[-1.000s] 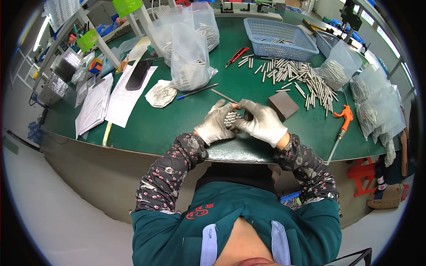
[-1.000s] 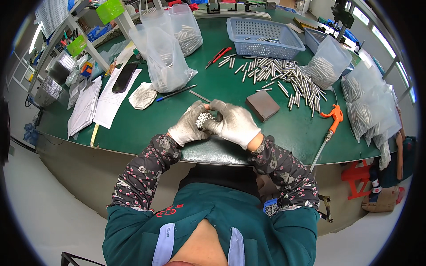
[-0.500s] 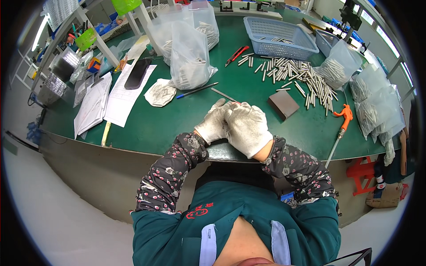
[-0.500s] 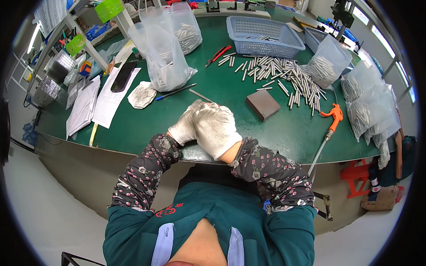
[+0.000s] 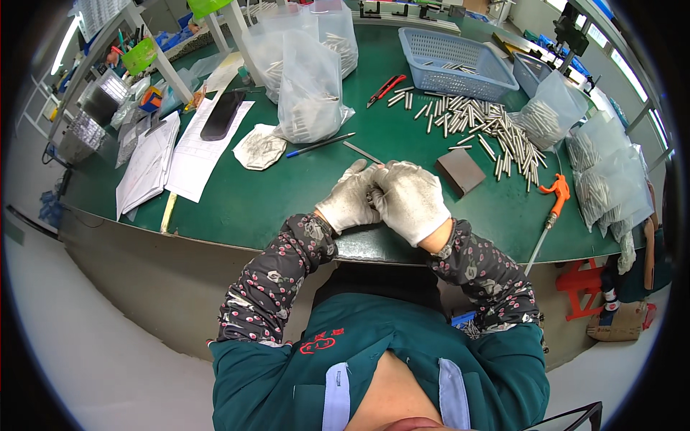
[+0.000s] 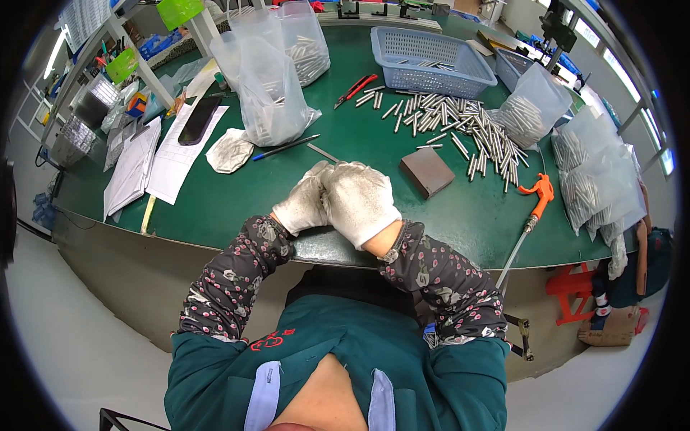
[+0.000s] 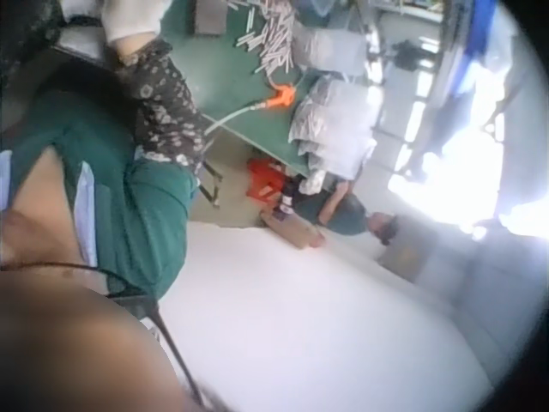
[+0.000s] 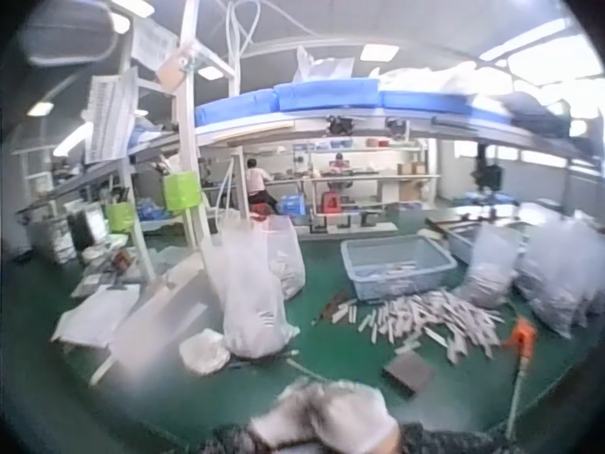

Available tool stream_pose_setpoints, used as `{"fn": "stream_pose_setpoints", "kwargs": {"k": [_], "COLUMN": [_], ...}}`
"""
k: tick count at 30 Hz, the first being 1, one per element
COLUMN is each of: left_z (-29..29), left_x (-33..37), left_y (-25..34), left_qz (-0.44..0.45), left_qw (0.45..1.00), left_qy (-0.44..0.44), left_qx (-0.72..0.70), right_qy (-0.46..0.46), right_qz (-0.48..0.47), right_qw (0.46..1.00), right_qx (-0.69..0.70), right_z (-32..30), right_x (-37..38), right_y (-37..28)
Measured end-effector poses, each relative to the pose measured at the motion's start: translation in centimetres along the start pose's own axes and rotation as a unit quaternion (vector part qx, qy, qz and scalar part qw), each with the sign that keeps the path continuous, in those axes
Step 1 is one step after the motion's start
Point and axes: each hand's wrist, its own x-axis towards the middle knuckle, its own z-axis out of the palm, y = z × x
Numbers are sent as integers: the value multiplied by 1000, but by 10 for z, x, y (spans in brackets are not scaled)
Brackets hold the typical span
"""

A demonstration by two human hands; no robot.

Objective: Bundling and cleaning small metal pins at a factory workbench using an air gun.

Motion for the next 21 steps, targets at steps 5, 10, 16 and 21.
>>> {"fn": "stream_pose_setpoints", "kwargs": {"k": [5, 10, 16, 21], "left_z": [0, -1, -9, -6], "left_x": [-2, 0, 2, -3], "left_y": [-5, -7, 17, 9], "left_qz": [9, 58, 44, -98], "left_qw": [997, 994, 997, 994], "left_qy": [28, 23, 64, 33], "left_qx": [68, 95, 10, 22], "right_qy": [-1, 28, -75, -11], "right_qz": [-39, -70, 20, -1], "right_qw": [998, 990, 997, 1000], "right_qx": [-55, -123, -27, -6], "right_z": [4, 17, 6, -13], "right_x": [-3, 0, 10, 6], "right_y": [-4, -6, 4, 14]}}
